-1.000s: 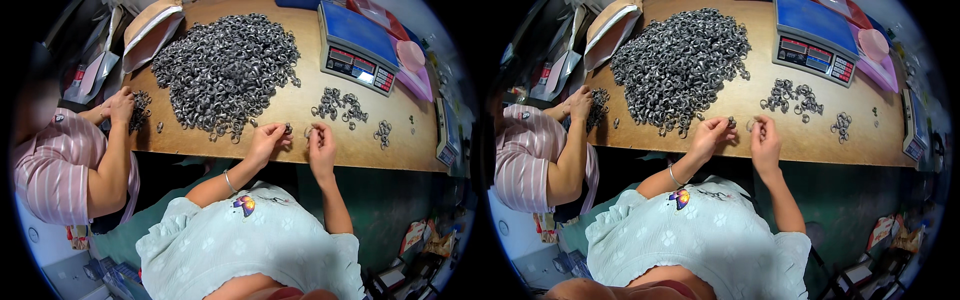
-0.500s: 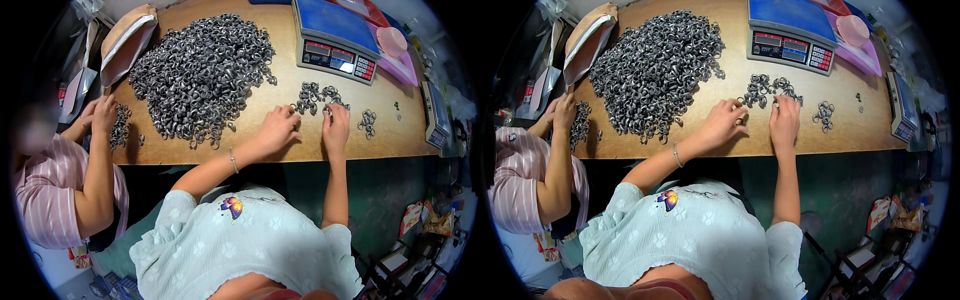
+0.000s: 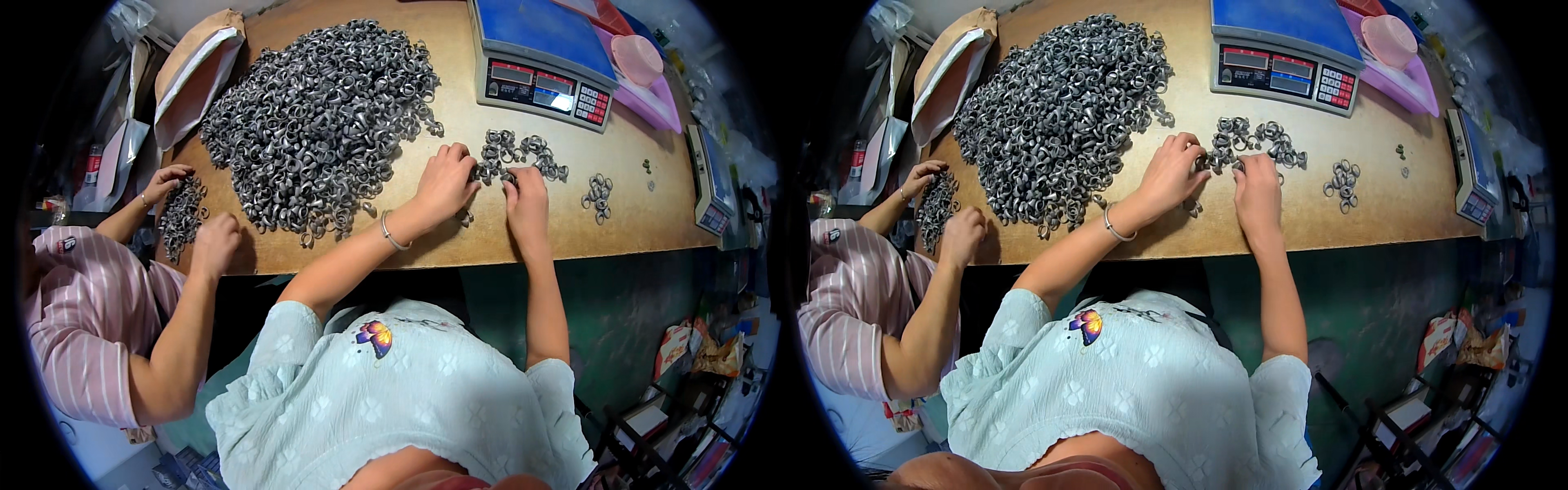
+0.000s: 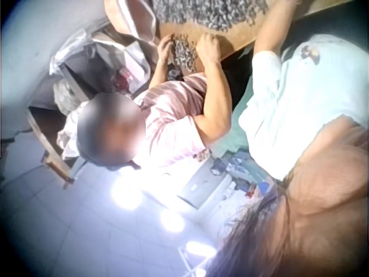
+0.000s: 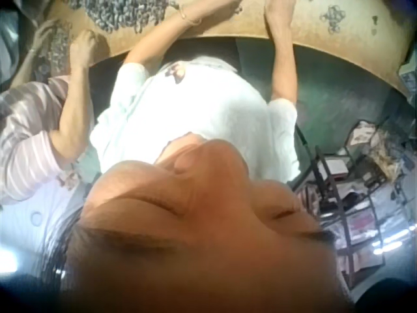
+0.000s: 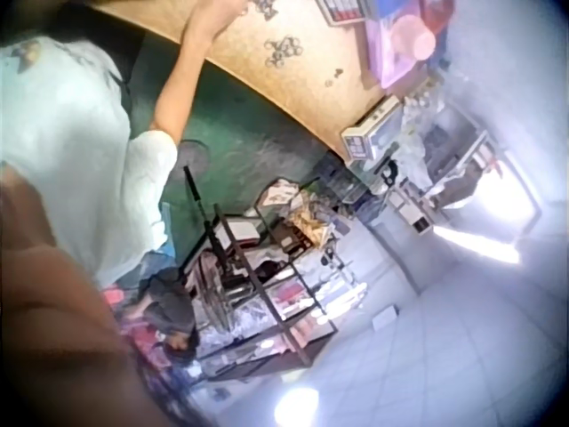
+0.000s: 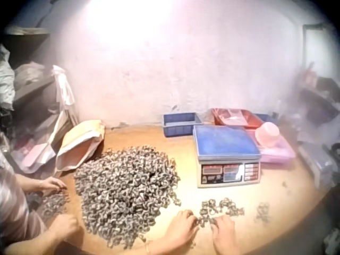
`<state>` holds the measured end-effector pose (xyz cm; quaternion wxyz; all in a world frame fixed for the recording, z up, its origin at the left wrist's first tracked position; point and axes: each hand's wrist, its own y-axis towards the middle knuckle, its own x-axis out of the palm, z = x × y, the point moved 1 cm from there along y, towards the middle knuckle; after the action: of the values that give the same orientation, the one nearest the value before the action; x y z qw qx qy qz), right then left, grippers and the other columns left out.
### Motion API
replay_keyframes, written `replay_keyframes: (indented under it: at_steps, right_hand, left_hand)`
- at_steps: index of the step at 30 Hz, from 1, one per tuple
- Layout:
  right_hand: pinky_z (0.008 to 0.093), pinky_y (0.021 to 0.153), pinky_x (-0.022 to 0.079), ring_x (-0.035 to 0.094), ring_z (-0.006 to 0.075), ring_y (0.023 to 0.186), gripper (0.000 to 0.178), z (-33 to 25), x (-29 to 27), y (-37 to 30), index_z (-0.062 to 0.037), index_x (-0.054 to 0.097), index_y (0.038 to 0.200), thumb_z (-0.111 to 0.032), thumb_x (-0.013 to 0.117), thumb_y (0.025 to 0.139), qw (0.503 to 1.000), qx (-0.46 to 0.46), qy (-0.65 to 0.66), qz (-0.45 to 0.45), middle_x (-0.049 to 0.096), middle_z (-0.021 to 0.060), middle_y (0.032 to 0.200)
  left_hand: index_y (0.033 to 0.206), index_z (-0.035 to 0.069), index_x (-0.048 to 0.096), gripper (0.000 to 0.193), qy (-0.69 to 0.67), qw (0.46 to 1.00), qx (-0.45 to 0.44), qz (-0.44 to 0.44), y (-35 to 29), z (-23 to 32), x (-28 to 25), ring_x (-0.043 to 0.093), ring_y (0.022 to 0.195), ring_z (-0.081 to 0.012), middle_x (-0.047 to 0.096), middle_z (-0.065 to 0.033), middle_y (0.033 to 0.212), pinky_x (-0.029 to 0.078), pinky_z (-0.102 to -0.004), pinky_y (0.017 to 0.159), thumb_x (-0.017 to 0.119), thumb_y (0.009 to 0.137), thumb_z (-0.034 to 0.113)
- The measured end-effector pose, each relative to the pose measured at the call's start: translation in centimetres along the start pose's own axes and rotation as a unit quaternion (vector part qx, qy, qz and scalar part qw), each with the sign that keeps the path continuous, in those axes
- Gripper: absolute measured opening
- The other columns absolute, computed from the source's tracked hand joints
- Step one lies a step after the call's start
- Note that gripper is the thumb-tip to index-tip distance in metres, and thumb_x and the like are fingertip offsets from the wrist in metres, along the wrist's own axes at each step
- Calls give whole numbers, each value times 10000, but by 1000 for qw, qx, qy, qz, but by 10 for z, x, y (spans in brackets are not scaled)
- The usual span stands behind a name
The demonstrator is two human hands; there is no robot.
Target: The person sorts small metal rings by hand on a wooden table, moving them from a large pile into smaller groups and then into a paper bag.
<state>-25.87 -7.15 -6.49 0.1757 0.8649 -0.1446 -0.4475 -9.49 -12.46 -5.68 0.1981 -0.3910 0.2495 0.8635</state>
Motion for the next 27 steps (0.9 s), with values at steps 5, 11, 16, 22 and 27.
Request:
replay_keyframes:
  at_steps: [5,11,16,22,27]
  right_hand:
    - [264,568,432,516,103,629,117,8,-14,1,30,622,940,-5,604,830,949,172,263,28,563,58,762]
    - [335,695,471,580,248,798,170,19,-34,5,-12,626,969,4,607,801,999,28,-45,-12,603,102,824]
    - [395,808,389,500,275,962,137,1,-5,29,-54,645,883,-66,661,747,990,-63,-116,55,560,83,1006]
    - [387,809,376,507,264,942,83,15,-4,28,-44,622,820,-65,656,748,997,-48,-52,29,567,82,967]
    - [381,794,378,511,274,926,81,0,-16,13,-44,589,791,-31,646,734,996,-83,4,-45,566,82,925]
  left_hand:
    - [905,13,602,159,-94,995,19,28,1,-14,4,532,947,-319,562,-125,984,454,-369,816,642,752,18]
    - [987,34,582,248,-100,995,13,20,0,-2,6,532,961,-324,555,-131,1016,453,-371,831,643,747,18]
    - [999,47,571,281,-19,994,89,58,11,16,7,530,953,-331,531,-138,1082,455,-389,829,657,731,42]
    - [905,15,595,155,-151,983,69,81,11,-12,15,578,848,-237,575,-96,959,479,-300,741,612,759,-36]
    - [1063,-15,567,223,-427,884,-184,-40,14,-31,-1,563,754,-59,606,-48,940,454,-201,650,547,842,-31]
